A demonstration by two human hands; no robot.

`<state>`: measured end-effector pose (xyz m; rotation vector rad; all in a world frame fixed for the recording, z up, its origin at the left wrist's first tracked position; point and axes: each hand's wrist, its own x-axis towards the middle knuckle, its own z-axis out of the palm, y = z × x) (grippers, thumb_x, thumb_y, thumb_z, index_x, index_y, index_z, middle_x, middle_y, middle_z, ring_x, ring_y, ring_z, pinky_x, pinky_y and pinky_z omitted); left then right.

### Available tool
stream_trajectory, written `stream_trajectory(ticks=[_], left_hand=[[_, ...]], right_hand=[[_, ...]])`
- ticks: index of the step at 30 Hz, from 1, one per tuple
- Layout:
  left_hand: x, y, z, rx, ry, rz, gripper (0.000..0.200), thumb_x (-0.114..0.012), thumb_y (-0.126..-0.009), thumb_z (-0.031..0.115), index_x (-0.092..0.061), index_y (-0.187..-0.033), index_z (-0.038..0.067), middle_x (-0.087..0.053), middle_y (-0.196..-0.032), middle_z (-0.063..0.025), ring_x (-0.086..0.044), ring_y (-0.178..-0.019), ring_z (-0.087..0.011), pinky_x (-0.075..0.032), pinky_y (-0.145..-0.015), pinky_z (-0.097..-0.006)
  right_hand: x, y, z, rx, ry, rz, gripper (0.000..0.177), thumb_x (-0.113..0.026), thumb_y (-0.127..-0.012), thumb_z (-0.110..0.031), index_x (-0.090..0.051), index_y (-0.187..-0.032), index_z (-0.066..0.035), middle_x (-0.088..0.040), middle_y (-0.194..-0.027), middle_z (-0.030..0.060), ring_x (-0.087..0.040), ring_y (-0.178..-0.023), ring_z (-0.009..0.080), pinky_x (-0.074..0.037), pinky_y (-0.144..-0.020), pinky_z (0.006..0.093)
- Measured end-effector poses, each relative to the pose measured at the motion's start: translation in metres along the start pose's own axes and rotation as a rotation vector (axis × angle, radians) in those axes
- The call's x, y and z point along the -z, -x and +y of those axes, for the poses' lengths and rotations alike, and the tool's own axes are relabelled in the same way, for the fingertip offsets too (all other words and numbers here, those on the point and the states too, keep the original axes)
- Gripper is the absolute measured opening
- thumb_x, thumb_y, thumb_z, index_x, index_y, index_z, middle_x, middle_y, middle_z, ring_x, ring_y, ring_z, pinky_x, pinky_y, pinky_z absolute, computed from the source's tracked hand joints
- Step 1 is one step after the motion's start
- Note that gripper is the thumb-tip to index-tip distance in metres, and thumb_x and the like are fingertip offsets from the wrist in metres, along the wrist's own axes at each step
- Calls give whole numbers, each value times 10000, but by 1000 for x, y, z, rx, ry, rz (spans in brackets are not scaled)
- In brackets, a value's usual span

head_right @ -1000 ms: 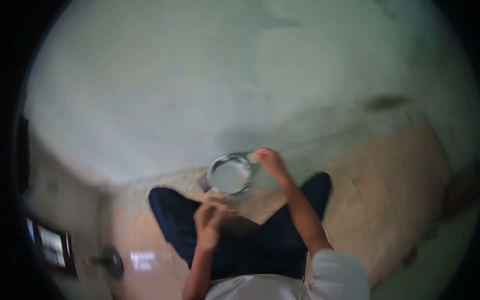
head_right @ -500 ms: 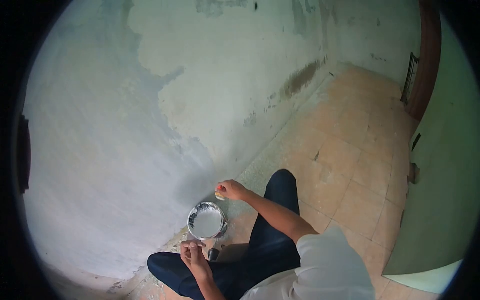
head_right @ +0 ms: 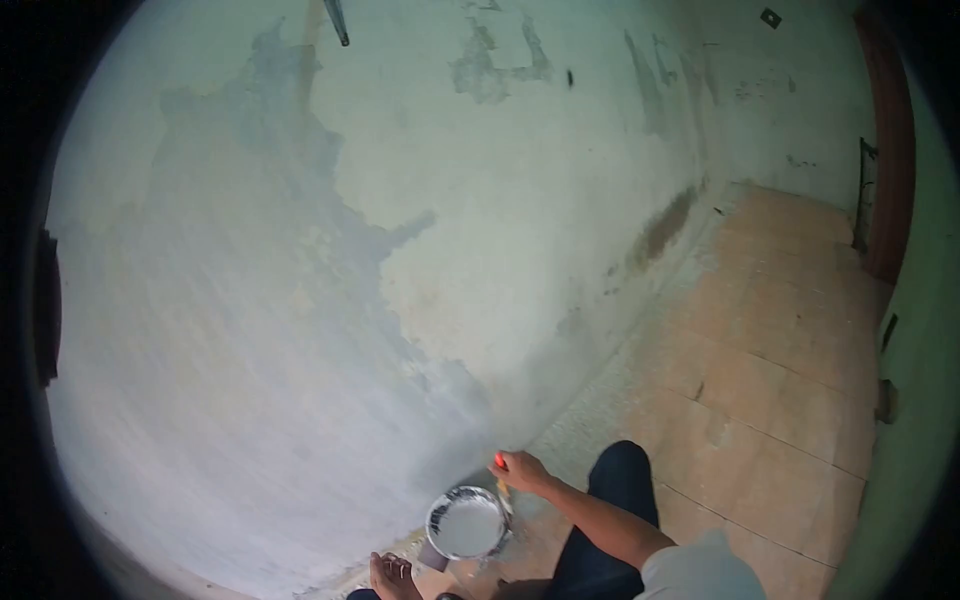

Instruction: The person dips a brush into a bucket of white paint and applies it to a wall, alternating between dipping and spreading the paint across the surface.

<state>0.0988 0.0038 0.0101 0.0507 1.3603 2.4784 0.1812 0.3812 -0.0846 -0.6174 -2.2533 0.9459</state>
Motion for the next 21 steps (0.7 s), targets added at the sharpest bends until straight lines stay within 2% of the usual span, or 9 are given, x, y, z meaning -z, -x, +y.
stream_trajectory(ticks=[3,7,8,9,11,14,15,17,21], left_hand=[[20,-73,-37,7,86,220,409,-533,-1136,366,-584,-1432,89,-660,-1364,-101,-623,-1167,-242,-489,-1056,-403],[64,-152,-128,337,307,288,577,-400,-1154,435,-430,-1632,113,-414,-1749,-104,-412,-1585,-302,-294,-1320,-455],[82,-168,-172,230,270,184,587,-390,-1153,422,-420,-1632,85,-418,-1745,-113,-400,-1589,-308,-305,-1327,-464],[102,-173,-219,335,154,444,590,-385,-1149,411,-402,-1637,79,-451,-1709,-135,-420,-1572,-312,-350,-1307,-456],[124,-153,-308,391,52,706,404,-604,-1066,282,-647,-1408,70,-715,-1333,-134,-700,-1212,-339,-565,-1054,-450],[121,-97,-353,140,-1069,275,282,-722,-895,121,-740,-1169,60,-710,-1261,-177,-707,-1090,-396,-567,-943,-492],[117,-82,-350,71,-1199,-4,267,-728,-869,109,-754,-1130,60,-702,-1256,-197,-687,-1134,-410,-556,-967,-498],[75,-90,-332,-217,-1357,-8,328,-755,-829,97,-755,-1157,105,-694,-1218,-182,-650,-1194,-402,-538,-993,-511],[54,-97,-317,-203,-1440,-169,318,-766,-815,87,-746,-1133,87,-680,-1184,-172,-640,-1177,-393,-514,-1020,-511]], right_hand=[[-16,-8,3,-60,18,-34,441,-723,-1027,-474,-656,-900,-57,-709,-767,181,-719,-747,416,-548,-698,516],[-46,-18,30,-45,-53,-85,394,-739,-1021,-459,-657,-965,-78,-726,-812,144,-718,-778,395,-564,-721,491],[-45,-20,27,-26,-73,-102,381,-748,-1019,-449,-661,-993,-79,-723,-818,147,-716,-781,397,-563,-723,490],[-44,-22,26,12,-39,-106,367,-743,-1025,-439,-672,-1008,-79,-720,-811,150,-715,-774,402,-562,-714,495],[-46,-27,27,22,-11,-159,330,-754,-1025,-397,-690,-1011,-73,-727,-816,163,-719,-767,403,-567,-704,483],[-36,-40,16,29,-23,-261,283,-769,-1021,-339,-717,-1024,-61,-747,-826,166,-743,-765,370,-576,-696,450],[-33,-42,16,-16,-7,-263,271,-776,-1017,-317,-726,-1035,-52,-756,-836,165,-752,-767,349,-579,-700,433],[-25,-39,18,-83,21,-284,261,-784,-1012,-296,-734,-1046,-42,-765,-846,164,-760,-769,327,-581,-704,416],[-26,-48,20,-77,37,-299,256,-775,-1023,-267,-732,-1077,-20,-767,-863,158,-747,-754,270,-574,-702,385]])
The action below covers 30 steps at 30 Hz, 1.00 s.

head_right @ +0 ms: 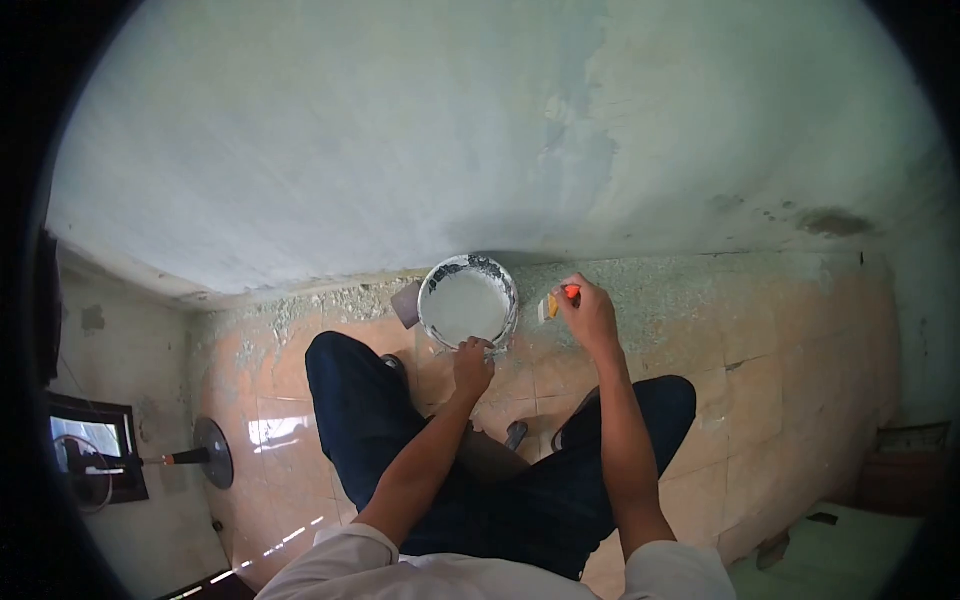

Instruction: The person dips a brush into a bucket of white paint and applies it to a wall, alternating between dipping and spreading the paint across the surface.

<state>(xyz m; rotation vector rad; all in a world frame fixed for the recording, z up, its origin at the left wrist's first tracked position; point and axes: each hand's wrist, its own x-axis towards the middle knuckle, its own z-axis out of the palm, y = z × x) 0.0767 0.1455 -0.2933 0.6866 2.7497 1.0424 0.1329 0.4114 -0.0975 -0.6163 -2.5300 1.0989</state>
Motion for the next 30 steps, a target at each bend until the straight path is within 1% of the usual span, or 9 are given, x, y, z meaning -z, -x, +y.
stream_trajectory(ticks=[2,5,9,12,14,15,16,25,30], left_hand=[[-27,14,-21,-149,-281,-141,352,-759,-812,68,-713,-1161,67,-670,-1204,-159,-635,-1189,-373,-501,-1020,-509],[-44,22,-26,-144,-378,-178,385,-751,-808,55,-673,-1185,48,-658,-1198,-169,-627,-1177,-368,-485,-1023,-500],[-45,9,-25,-147,-395,-156,419,-771,-796,69,-645,-1195,50,-650,-1167,-174,-621,-1161,-363,-482,-1004,-480],[-45,8,-24,-108,-454,-115,354,-773,-797,92,-650,-1126,47,-645,-1144,-172,-617,-1137,-365,-467,-1004,-468],[-54,10,-37,-39,-479,-98,324,-771,-797,110,-660,-1094,43,-648,-1145,-164,-618,-1135,-364,-444,-1037,-475],[-62,11,-45,-3,-443,-88,300,-759,-804,115,-673,-1084,50,-642,-1145,-174,-607,-1141,-370,-420,-1077,-485],[-60,12,-46,-3,-441,-106,300,-759,-804,115,-673,-1084,50,-642,-1145,-174,-607,-1141,-370,-420,-1077,-485],[-47,3,-35,21,-405,-51,276,-765,-815,122,-697,-1076,65,-606,-1151,-175,-563,-1178,-372,-418,-1056,-510],[-40,-5,-27,63,-453,-39,325,-850,-826,258,-790,-1108,109,-586,-1199,-151,-520,-1236,-359,-376,-1063,-508]], right_hand=[[-6,0,4,-11,11,-33,257,-768,-1032,-257,-725,-1083,-8,-760,-871,158,-730,-743,243,-567,-700,368],[-13,-9,3,16,7,-44,235,-780,-1015,-245,-735,-1077,-23,-776,-877,165,-763,-765,295,-580,-710,397],[-22,-14,0,25,25,-100,212,-783,-1005,-225,-735,-1076,-31,-779,-894,165,-767,-787,314,-581,-725,403],[-28,-16,-2,45,29,-135,206,-782,-1007,-213,-730,-1073,-25,-774,-888,164,-752,-772,308,-578,-726,397],[-31,-13,-2,53,17,-157,211,-779,-1012,-208,-724,-1073,-14,-767,-876,164,-738,-751,293,-574,-721,389],[-31,-13,-2,54,18,-180,209,-783,-1004,-223,-729,-1065,-31,-776,-897,164,-748,-774,319,-576,-721,400],[-32,-14,-2,58,17,-200,208,-787,-996,-238,-734,-1056,-47,-786,-917,163,-759,-797,344,-578,-721,412],[-24,-14,-3,41,40,-210,230,-787,-995,-265,-732,-1059,-51,-788,-921,162,-762,-822,358,-579,-736,436],[-25,-15,0,50,52,-219,235,-782,-996,-277,-730,-1060,-56,-789,-931,167,-760,-849,389,-582,-746,452]])
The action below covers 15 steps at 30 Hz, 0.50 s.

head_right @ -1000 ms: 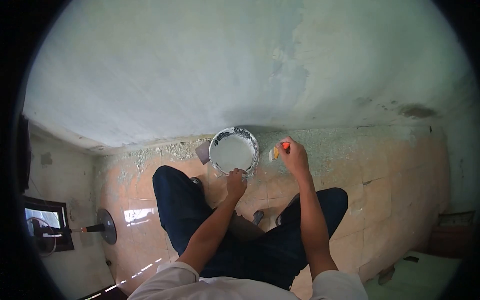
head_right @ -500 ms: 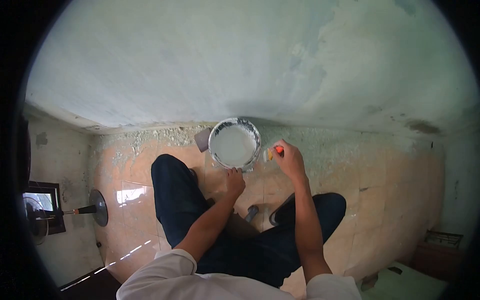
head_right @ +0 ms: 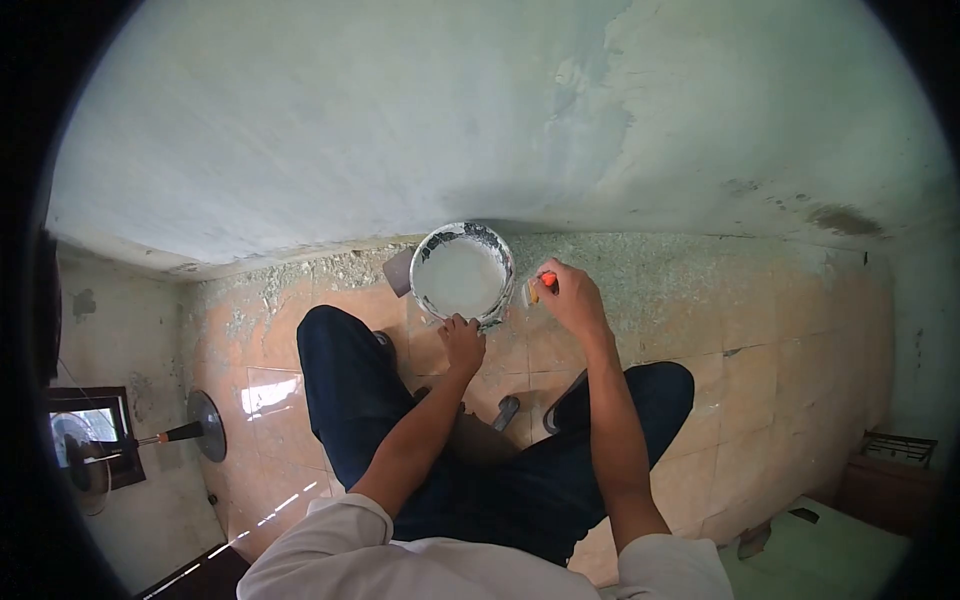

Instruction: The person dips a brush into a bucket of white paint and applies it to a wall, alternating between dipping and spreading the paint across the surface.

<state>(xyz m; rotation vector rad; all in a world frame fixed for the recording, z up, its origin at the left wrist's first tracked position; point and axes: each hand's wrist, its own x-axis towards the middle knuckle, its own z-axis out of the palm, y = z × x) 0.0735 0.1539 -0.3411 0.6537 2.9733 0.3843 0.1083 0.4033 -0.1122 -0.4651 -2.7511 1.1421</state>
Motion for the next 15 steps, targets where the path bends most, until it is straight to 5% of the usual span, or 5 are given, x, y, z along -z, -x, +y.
stream_trajectory(ticks=[10,15], left_hand=[[36,-20,8,-78,70,74,275,-819,-851,301,-768,-1024,93,-642,-1198,-123,-545,-1242,-341,-353,-1128,-581],[73,-62,-9,-48,233,-96,292,-831,-865,311,-706,-1011,91,-751,-937,-112,-667,-1113,-357,-318,-1174,-608]], right_hand=[[6,1,-8,-32,-20,-3,217,-768,-996,-283,-725,-1077,-86,-782,-922,152,-754,-857,400,-584,-745,474],[31,-2,9,-66,-4,153,229,-763,-1006,-283,-716,-1080,-71,-783,-918,149,-761,-848,375,-586,-736,450]])
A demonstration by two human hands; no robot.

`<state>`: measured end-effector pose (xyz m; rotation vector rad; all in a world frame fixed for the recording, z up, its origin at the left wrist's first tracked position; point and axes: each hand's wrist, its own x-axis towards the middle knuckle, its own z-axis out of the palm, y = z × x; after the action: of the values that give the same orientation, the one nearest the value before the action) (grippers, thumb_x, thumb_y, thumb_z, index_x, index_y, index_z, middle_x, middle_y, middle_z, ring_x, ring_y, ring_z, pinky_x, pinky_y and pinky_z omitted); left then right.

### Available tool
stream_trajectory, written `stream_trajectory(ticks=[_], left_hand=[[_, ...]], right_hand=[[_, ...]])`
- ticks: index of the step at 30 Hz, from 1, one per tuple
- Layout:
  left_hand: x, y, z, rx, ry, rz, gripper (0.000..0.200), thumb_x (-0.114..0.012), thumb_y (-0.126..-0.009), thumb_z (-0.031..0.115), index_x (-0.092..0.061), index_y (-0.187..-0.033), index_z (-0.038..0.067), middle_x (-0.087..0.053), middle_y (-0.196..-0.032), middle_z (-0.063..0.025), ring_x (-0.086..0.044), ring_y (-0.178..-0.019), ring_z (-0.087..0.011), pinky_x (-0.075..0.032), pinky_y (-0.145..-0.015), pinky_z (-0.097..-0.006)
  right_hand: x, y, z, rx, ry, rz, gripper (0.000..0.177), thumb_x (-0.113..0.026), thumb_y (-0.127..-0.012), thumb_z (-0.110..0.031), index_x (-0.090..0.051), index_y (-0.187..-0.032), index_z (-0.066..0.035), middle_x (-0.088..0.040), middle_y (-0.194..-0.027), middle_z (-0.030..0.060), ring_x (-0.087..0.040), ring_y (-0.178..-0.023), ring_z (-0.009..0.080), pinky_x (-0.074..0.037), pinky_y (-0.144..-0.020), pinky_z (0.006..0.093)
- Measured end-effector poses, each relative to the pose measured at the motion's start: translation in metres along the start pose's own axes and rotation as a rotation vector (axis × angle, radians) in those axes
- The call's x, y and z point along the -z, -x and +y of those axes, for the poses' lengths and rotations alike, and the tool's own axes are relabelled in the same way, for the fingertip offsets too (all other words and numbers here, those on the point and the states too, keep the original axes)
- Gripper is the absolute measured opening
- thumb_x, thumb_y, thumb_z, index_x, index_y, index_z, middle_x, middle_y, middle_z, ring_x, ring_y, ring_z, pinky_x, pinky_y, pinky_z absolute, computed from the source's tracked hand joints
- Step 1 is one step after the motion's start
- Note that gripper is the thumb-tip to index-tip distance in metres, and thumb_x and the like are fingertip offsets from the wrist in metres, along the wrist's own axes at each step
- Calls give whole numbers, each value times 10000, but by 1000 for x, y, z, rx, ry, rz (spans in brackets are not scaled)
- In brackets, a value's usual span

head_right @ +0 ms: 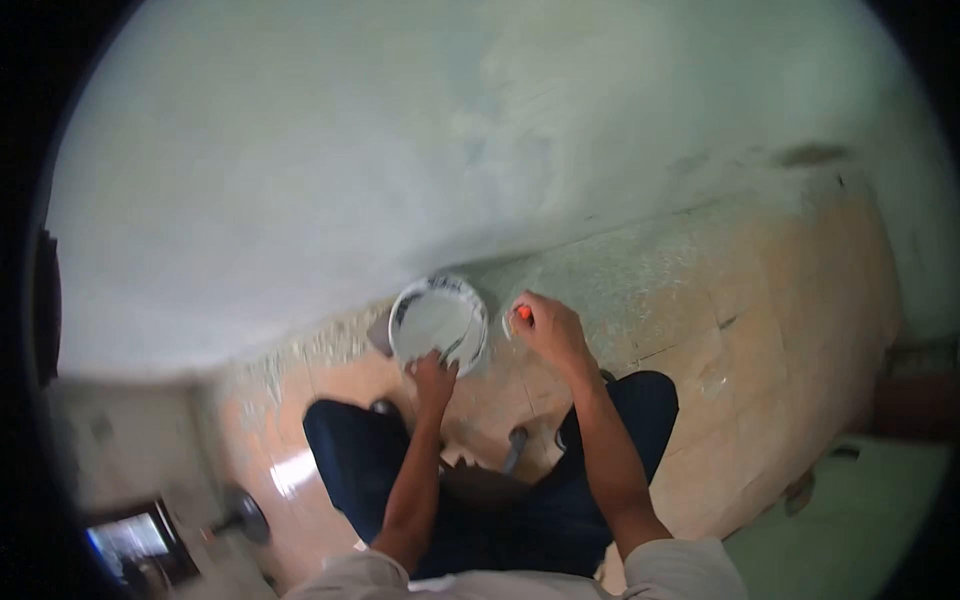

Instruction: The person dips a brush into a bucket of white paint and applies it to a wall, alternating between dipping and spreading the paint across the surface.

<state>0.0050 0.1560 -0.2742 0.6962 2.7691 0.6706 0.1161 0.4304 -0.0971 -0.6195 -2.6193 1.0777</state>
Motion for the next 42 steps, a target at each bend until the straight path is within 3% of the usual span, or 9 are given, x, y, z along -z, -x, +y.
stream_trajectory(ticks=[1,2,4,11,18,26,29,32,42], left_hand=[[7,-8,-10,-35,36,35,322,-851,-853,326,-710,-1001,76,-756,-880,-126,-697,-1022,-364,-320,-1163,-608],[20,-22,-12,-66,38,28,376,-868,-837,329,-712,-966,12,-737,-834,-177,-701,-859,-412,-491,-943,-552],[44,-52,-2,21,294,-12,347,-904,-801,216,-670,-824,-39,-692,-717,-214,-655,-634,-431,-499,-622,-544],[94,-75,86,-43,169,-254,484,-950,-757,339,-684,-812,-62,-679,-698,-195,-659,-666,-353,-510,-690,-524],[204,-35,269,114,467,-610,271,-878,-886,213,-709,-888,0,-665,-766,-35,-608,-684,-167,-491,-649,-362],[551,156,440,-105,587,-603,258,-772,-1003,247,-698,-866,40,-613,-756,-13,-586,-686,-134,-544,-669,-364],[603,87,384,-174,881,-701,358,-686,-1079,314,-652,-816,74,-540,-711,-2,-536,-666,-116,-548,-666,-358],[480,16,663,-206,834,-719,412,-617,-1109,327,-564,-754,125,-484,-689,26,-460,-637,-107,-431,-608,-330],[557,-29,955,-446,1162,-771,314,-582,-1136,256,-522,-845,154,-358,-722,104,-312,-599,-13,-266,-528,-238]], right_hand=[[13,-4,0,-48,-18,23,238,-761,-1012,-281,-713,-1082,-60,-782,-921,152,-764,-841,359,-586,-733,436],[23,-10,8,-88,-13,112,238,-761,-1012,-281,-713,-1082,-60,-782,-921,152,-764,-841,359,-586,-733,436],[43,-10,31,-269,-258,247,256,-731,-1051,-286,-703,-1096,-35,-777,-925,159,-773,-829,301,-581,-715,402],[77,69,51,-464,-1063,944,187,-688,-1114,-204,-684,-1141,-19,-647,-906,-1,-589,-785,84,-506,-700,282],[223,270,-23,-874,-879,1540,126,-640,-1120,-201,-674,-1084,-85,-582,-750,-8,-548,-604,91,-450,-540,273],[360,576,-293,-854,-893,2181,293,-626,-1129,-401,-656,-1022,-130,-503,-678,-37,-468,-548,64,-339,-490,249],[365,563,-425,-678,-673,2257,280,-643,-1129,-375,-643,-1026,-114,-520,-732,-31,-469,-576,60,-343,-495,245],[531,513,-202,-760,-708,2267,278,-648,-1129,-368,-652,-1049,-103,-541,-772,-26,-485,-625,56,-378,-543,243],[762,331,-178,-310,-886,2190,299,-625,-1147,-342,-696,-1143,-52,-617,-917,-11,-587,-821,96,-480,-747,242]])
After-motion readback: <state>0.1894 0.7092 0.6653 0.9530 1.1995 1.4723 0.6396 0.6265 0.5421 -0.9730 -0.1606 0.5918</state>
